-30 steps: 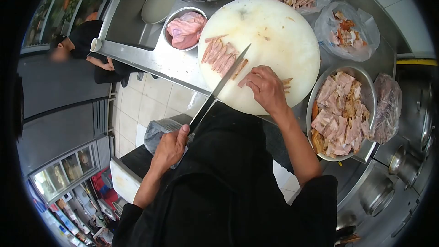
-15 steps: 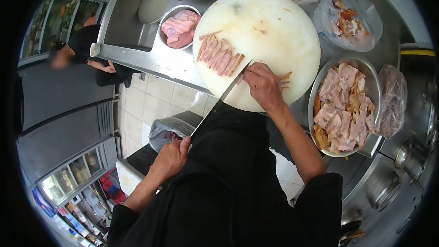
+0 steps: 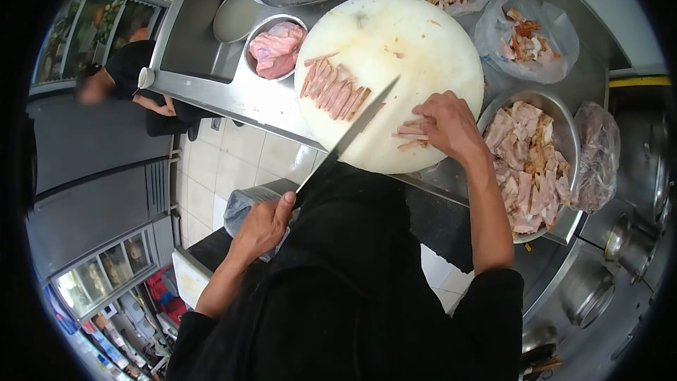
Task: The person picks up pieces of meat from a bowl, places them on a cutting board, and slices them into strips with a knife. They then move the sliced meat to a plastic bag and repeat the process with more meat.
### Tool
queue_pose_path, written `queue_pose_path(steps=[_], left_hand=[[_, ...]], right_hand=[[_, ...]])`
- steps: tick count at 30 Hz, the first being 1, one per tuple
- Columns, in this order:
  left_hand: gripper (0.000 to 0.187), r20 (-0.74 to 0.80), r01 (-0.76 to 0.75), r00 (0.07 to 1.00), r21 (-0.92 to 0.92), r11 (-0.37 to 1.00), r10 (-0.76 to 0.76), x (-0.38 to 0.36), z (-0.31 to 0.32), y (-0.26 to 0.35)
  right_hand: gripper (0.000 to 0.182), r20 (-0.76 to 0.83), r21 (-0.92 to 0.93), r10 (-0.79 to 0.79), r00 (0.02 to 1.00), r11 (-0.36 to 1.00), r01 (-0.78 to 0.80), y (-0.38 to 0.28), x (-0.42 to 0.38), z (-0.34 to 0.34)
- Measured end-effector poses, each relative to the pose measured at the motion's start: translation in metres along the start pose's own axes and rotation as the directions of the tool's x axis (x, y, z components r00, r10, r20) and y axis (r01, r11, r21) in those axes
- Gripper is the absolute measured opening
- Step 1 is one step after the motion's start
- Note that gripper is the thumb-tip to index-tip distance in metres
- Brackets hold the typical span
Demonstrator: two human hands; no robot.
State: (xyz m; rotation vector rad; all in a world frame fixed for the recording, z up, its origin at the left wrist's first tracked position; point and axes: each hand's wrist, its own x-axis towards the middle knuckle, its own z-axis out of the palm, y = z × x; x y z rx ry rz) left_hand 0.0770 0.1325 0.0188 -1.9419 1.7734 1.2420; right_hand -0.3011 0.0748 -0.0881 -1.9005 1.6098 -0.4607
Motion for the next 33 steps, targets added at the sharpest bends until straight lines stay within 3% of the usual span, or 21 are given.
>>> queue_pose_path(steps=[3,9,12,15,18,21,24,33], left_hand=[[0.085,0.005,0.009,1.000,0.047,0.999,-0.009,0.001,0.008,-0.013],[0.076,-0.046,0.098,0.994,0.017,0.995,-0.097,0.006,0.008,-0.023],[0.075,-0.052,0.079,0.995,-0.044,0.996,-0.081,0.006,0.011,-0.023],[0.084,-0.061,0.045,0.997,-0.020,0.999,-0.046,0.008,0.017,-0.026],[0.083,-0.092,0.045,0.995,-0.003,0.999,-0.045,0.006,0.018,-0.023],[0.082,-0.073,0.050,0.996,-0.022,0.998,-0.052,0.005,0.020,-0.025],[0.080,-0.077,0.056,0.995,0.004,0.998,-0.055,0.004,0.018,-0.023],[0.076,-0.100,0.026,0.995,0.034,0.999,-0.023,0.001,0.009,-0.022]], right_hand=[[0.023,0.049,-0.039,-0.078,0.996,0.996,0.080,-0.003,-0.002,-0.004],[0.011,-0.058,-0.077,-0.087,0.995,0.994,0.082,-0.002,0.006,0.007],[0.012,0.030,0.063,-0.292,0.956,0.955,0.290,-0.014,0.025,0.006],[0.014,0.070,0.037,-0.340,0.938,0.940,0.338,-0.028,0.048,0.034],[0.013,-0.121,0.101,-0.359,0.925,0.923,0.372,-0.035,0.050,0.052],[0.015,-0.406,0.103,-0.183,0.895,0.964,0.244,-0.035,0.039,0.063],[0.016,-0.400,0.023,-0.071,0.914,0.996,0.087,-0.044,0.020,0.067],[0.015,-0.488,-0.027,-0.181,0.854,0.981,0.193,-0.051,0.024,0.088]])
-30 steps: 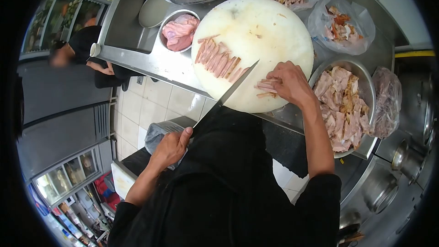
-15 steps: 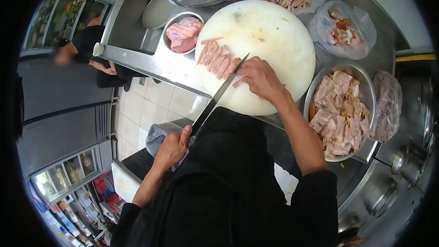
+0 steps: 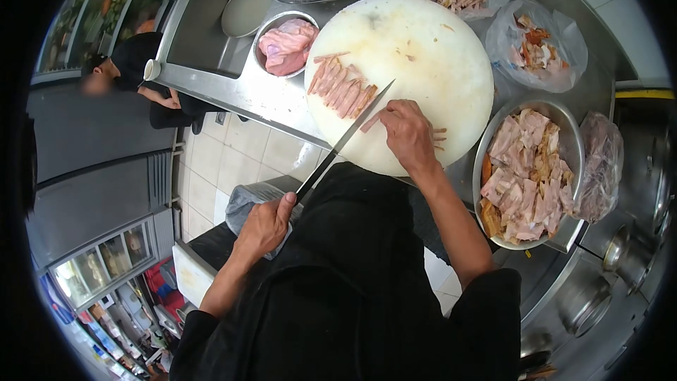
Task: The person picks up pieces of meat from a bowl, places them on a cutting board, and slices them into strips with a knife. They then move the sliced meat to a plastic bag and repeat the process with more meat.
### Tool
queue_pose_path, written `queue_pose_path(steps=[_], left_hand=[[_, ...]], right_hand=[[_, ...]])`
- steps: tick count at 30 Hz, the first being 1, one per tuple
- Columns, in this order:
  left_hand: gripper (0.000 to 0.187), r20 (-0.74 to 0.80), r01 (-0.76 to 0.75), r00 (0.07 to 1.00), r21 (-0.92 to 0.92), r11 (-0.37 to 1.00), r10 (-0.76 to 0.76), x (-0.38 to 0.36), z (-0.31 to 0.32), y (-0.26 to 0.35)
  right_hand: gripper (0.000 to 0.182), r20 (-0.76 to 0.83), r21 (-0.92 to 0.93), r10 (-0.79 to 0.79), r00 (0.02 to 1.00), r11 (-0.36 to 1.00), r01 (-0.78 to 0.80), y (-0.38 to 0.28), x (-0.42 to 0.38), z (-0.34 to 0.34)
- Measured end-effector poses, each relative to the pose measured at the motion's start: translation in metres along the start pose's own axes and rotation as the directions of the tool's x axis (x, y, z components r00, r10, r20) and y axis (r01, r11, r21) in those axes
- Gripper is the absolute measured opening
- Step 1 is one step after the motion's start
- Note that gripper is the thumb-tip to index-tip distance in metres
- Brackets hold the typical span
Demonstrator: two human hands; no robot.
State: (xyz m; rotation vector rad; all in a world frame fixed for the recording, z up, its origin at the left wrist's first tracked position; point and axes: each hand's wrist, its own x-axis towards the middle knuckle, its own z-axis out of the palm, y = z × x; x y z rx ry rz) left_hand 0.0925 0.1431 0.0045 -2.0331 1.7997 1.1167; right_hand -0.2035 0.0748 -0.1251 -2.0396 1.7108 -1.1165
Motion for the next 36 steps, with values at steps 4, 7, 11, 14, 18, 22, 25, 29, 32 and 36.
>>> queue_pose_path(steps=[4,7,11,14,18,22,25,29,32,36], left_hand=[[0.074,0.019,-0.024,1.000,0.009,1.000,0.023,-0.004,-0.004,0.004],[0.071,0.020,-0.025,0.999,0.026,0.999,0.025,-0.008,-0.006,0.005],[0.067,0.004,-0.039,0.999,0.055,0.998,0.039,-0.015,-0.014,0.004],[0.066,-0.018,-0.042,0.999,0.137,0.990,0.045,-0.023,-0.014,-0.005],[0.067,-0.015,-0.082,0.996,0.156,0.984,0.085,-0.013,0.006,-0.010],[0.068,-0.054,-0.202,0.975,0.207,0.957,0.217,0.026,0.023,0.011],[0.071,-0.016,-0.085,0.996,0.051,0.995,0.086,0.036,0.007,0.029],[0.073,0.030,-0.039,0.999,-0.053,0.998,0.040,0.020,-0.008,0.030],[0.077,0.070,-0.039,0.997,-0.018,0.999,0.040,0.009,-0.009,0.018],[0.080,0.083,-0.035,0.996,0.025,0.999,0.033,0.003,-0.004,0.007]], right_hand=[[0.014,-0.028,0.005,-0.021,0.999,1.000,0.022,0.001,-0.004,0.003],[0.015,-0.043,-0.012,-0.037,0.998,0.999,0.036,0.000,-0.004,0.003],[0.016,-0.051,-0.011,-0.038,0.998,0.999,0.037,-0.002,-0.004,0.004],[0.016,-0.050,0.005,-0.035,0.998,0.999,0.036,0.000,-0.003,0.004],[0.017,-0.026,0.032,-0.013,1.000,0.999,0.014,0.002,-0.001,0.006],[0.016,0.017,0.104,0.009,1.000,0.995,-0.011,0.008,0.003,0.004],[0.017,0.137,0.320,0.223,0.965,0.912,-0.256,0.020,0.015,-0.024],[0.019,0.378,0.095,0.335,0.863,0.913,-0.396,0.029,0.020,-0.087],[0.018,0.428,-0.091,0.238,0.872,0.971,-0.220,0.028,0.007,-0.102],[0.013,0.468,-0.111,0.211,0.858,0.977,-0.180,0.033,0.003,-0.095]])
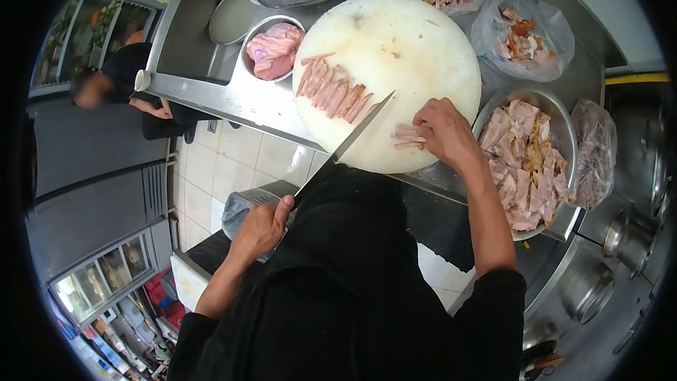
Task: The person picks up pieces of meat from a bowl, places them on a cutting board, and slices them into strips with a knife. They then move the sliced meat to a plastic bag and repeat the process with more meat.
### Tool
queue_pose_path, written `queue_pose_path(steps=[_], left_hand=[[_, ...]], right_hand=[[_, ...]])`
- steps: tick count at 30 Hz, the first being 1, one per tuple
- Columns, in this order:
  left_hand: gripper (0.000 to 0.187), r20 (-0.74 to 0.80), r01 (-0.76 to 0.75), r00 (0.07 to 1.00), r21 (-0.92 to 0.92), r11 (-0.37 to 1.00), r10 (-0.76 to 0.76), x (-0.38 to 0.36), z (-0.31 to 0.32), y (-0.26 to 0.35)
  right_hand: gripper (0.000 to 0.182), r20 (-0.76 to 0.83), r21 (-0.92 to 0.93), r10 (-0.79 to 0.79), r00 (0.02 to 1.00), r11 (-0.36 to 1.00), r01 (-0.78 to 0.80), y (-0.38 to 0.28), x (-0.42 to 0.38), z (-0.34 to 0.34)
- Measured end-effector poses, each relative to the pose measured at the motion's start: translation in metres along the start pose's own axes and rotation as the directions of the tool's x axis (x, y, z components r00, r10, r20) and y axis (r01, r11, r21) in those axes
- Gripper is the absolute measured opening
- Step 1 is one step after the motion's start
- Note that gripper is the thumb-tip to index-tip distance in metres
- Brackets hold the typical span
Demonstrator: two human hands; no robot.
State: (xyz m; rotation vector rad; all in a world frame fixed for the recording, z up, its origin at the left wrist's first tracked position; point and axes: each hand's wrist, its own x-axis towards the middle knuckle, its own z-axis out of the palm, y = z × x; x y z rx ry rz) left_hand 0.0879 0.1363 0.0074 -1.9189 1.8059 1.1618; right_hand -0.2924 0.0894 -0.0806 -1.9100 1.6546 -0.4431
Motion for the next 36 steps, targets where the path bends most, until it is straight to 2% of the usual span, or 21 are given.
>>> queue_pose_path(steps=[3,10,13,16,19,22,23,26,29,36], left_hand=[[0.081,-0.056,0.026,0.998,-0.014,1.000,-0.027,0.002,0.007,-0.011],[0.085,-0.032,0.059,0.998,-0.069,0.996,-0.061,0.004,0.006,-0.011],[0.082,-0.018,0.080,0.996,-0.095,0.992,-0.083,0.003,0.007,-0.008],[0.076,-0.001,0.097,0.995,-0.122,0.988,-0.097,0.002,0.005,-0.003],[0.076,-0.011,0.090,0.996,-0.115,0.989,-0.091,0.000,0.005,-0.004],[0.075,-0.029,0.078,0.996,-0.109,0.991,-0.082,-0.004,0.005,-0.005],[0.075,-0.023,0.077,0.996,-0.125,0.989,-0.081,-0.006,0.003,-0.005],[0.074,0.015,0.069,0.998,-0.115,0.991,-0.068,-0.011,-0.007,0.001],[0.078,0.043,0.035,0.998,-0.034,0.999,-0.034,-0.007,-0.006,0.000],[0.080,-0.044,0.018,0.999,0.023,1.000,-0.017,0.008,0.001,-0.009]], right_hand=[[0.011,-0.001,0.021,-0.004,1.000,1.000,0.004,-0.007,0.001,0.001],[0.015,0.010,0.230,-0.071,0.997,0.971,0.067,0.003,0.028,0.012],[0.015,0.054,0.157,-0.237,0.970,0.961,0.226,-0.004,0.055,0.022],[0.017,-0.099,0.220,-0.311,0.945,0.920,0.326,-0.013,0.065,0.041],[0.023,-0.317,0.133,-0.190,0.929,0.961,0.242,-0.011,0.059,0.042],[0.018,-0.233,0.231,0.003,0.973,0.972,0.052,-0.022,0.032,0.014],[0.019,-0.158,0.211,0.039,0.987,0.978,-0.005,-0.026,0.021,0.004],[0.020,-0.117,0.016,0.003,0.993,1.000,-0.001,-0.028,-0.008,-0.004],[0.022,-0.099,0.039,-0.003,0.995,0.999,0.007,-0.022,-0.020,0.005],[0.025,0.040,0.151,0.211,0.977,0.965,-0.215,-0.034,-0.018,-0.001]])
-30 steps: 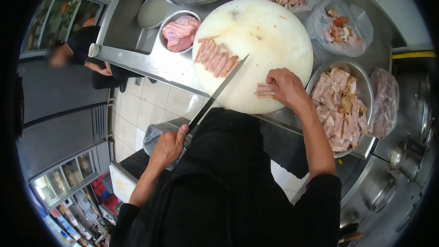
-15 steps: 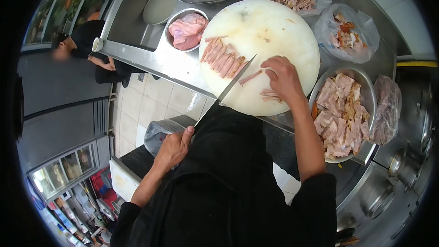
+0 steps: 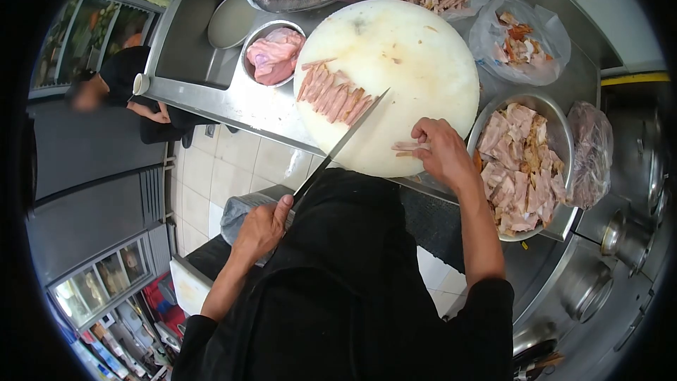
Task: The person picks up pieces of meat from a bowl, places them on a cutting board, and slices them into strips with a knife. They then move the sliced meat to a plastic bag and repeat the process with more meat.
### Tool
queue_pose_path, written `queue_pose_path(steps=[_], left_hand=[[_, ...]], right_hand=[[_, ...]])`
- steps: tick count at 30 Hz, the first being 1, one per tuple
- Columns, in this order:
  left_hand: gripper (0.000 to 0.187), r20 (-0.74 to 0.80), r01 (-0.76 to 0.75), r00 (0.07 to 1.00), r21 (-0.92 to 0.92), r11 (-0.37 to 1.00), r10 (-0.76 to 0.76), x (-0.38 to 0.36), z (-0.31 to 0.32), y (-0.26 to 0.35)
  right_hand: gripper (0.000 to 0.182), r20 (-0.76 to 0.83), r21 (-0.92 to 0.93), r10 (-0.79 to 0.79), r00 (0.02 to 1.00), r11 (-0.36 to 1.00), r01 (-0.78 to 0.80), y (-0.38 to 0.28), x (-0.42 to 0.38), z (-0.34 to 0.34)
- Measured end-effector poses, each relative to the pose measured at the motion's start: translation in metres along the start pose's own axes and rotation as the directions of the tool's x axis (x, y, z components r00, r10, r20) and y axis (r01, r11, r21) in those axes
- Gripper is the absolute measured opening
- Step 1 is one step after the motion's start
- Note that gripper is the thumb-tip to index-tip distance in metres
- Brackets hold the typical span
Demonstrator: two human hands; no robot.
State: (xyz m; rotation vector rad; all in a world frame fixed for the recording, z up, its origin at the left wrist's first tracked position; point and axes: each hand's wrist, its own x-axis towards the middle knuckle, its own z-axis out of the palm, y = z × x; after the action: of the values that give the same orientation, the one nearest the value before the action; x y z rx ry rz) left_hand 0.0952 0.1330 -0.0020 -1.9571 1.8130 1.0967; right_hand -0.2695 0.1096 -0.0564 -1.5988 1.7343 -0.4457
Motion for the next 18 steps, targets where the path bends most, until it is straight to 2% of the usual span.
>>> queue_pose_path(steps=[2,5,8,11,14,17,18], left_hand=[[0.081,0.010,-0.005,1.000,-0.005,1.000,0.005,0.002,-0.001,0.001],[0.081,0.009,0.000,1.000,-0.024,1.000,0.000,0.002,0.000,0.000],[0.082,0.000,0.001,1.000,-0.048,0.999,-0.001,0.001,0.002,0.001],[0.077,0.008,0.017,1.000,-0.092,0.996,-0.017,-0.001,0.001,0.003],[0.074,0.002,0.023,1.000,-0.111,0.994,-0.023,-0.003,0.000,0.004],[0.074,0.010,0.026,1.000,-0.108,0.994,-0.025,-0.004,0.000,0.006],[0.074,0.015,0.027,1.000,-0.105,0.994,-0.025,-0.004,-0.001,0.007]], right_hand=[[0.026,0.067,0.090,0.103,0.992,0.990,-0.109,-0.001,0.006,-0.003],[0.025,0.168,0.102,0.119,0.979,0.985,-0.137,0.009,0.017,-0.005],[0.021,0.060,-0.026,-0.082,0.995,0.996,0.084,0.021,0.020,0.005],[0.016,0.120,-0.036,0.125,0.985,0.992,-0.122,0.008,0.030,-0.001],[0.015,0.085,0.169,0.028,0.996,0.985,-0.043,0.014,0.039,0.006],[0.013,0.167,0.162,-0.137,0.976,0.981,0.110,-0.002,0.058,0.011],[0.013,0.114,0.134,-0.219,0.969,0.970,0.204,-0.003,0.061,0.019]])
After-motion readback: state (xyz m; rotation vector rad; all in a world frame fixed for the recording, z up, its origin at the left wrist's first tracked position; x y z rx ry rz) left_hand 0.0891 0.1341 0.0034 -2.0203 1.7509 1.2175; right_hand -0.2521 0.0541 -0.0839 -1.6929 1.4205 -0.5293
